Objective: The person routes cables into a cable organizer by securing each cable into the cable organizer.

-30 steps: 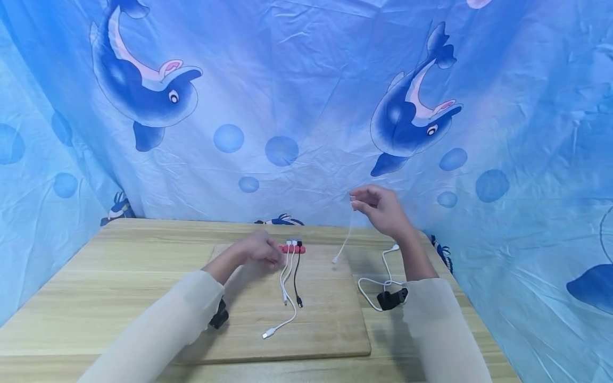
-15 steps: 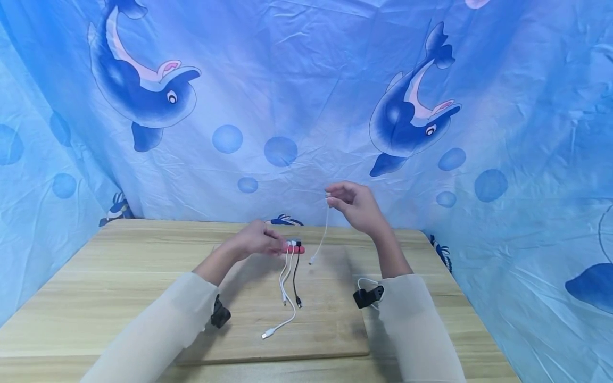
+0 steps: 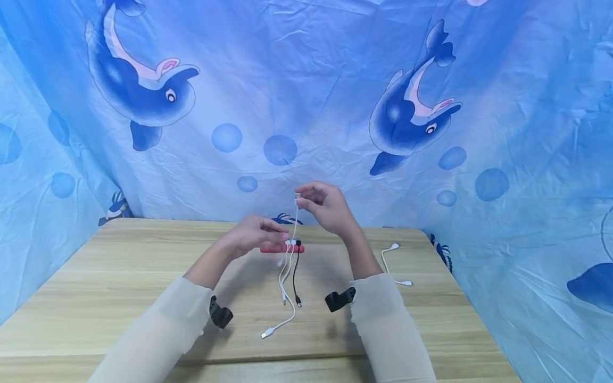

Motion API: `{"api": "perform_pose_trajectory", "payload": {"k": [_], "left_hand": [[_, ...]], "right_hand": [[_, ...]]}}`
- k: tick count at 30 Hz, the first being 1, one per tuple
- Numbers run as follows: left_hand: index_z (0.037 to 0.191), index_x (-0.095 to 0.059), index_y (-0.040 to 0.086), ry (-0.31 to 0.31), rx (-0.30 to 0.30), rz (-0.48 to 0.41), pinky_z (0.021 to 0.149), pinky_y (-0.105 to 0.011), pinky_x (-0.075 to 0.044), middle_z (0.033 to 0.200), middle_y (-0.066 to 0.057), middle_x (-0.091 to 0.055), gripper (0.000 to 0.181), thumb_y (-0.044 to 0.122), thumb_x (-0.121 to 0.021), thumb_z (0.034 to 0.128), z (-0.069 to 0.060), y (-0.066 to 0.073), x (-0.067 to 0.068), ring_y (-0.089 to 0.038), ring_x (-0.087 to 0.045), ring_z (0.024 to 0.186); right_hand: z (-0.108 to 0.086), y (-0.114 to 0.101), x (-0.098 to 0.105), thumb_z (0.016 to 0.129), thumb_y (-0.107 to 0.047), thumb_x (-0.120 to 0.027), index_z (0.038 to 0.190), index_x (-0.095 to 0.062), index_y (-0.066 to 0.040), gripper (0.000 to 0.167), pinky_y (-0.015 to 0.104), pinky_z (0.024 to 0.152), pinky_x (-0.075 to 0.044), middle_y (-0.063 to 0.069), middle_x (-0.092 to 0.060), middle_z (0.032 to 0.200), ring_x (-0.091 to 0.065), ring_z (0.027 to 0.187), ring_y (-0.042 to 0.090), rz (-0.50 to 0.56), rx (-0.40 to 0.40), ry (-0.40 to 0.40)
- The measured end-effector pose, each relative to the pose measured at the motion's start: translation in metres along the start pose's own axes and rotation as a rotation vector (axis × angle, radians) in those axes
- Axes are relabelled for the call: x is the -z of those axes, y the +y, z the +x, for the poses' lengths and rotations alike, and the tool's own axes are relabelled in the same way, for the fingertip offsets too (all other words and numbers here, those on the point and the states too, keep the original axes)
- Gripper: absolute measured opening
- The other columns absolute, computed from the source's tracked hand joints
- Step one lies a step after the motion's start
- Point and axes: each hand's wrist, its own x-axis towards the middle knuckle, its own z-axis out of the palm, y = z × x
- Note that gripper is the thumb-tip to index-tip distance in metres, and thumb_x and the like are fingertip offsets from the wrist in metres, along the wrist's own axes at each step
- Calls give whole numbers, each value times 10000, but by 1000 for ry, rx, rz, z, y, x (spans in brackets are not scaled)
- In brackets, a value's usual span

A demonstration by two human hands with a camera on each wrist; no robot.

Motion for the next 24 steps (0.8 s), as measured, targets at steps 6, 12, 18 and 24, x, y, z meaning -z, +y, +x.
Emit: {"api": "perform_pose_trajectory", "payload": {"k": [6,12,18,24], "left_hand": [[1201,-729,-16,-21,-21,-43,941,-360,-589,1151,-157,-740,328,123,-793,911,-9,0,5,-259,-744,997],[1223,-677,-99,-31,-24,-145,924,-392,-596,1192,-250,-691,334,38,-751,928,-13,-6,6,-398,-706,1078],[1208,-663,-133,-12,-31,-168,896,-384,-608,1077,-157,-719,322,-10,-740,920,-16,-8,4,-297,-745,946],[1200,-662,-133,-4,-19,-155,861,-371,-622,984,-120,-739,314,-6,-736,922,-16,-15,0,-210,-726,849]], "right_hand": [[2,0,-17,973,-52,-700,1170,-702,10,207,304,827,-611,218,-729,1027,-730,916,328,40,15,-13],[1,7,-29,969,-65,-710,1160,-704,3,202,323,802,-611,198,-728,1013,-714,941,414,74,-4,-5],[2,15,-38,966,-106,-725,1160,-712,-15,215,278,743,-596,198,-729,1009,-712,931,416,77,-32,22],[1,31,-49,956,-74,-728,1146,-719,-12,200,384,746,-615,163,-743,981,-720,912,392,76,-76,57]]}}
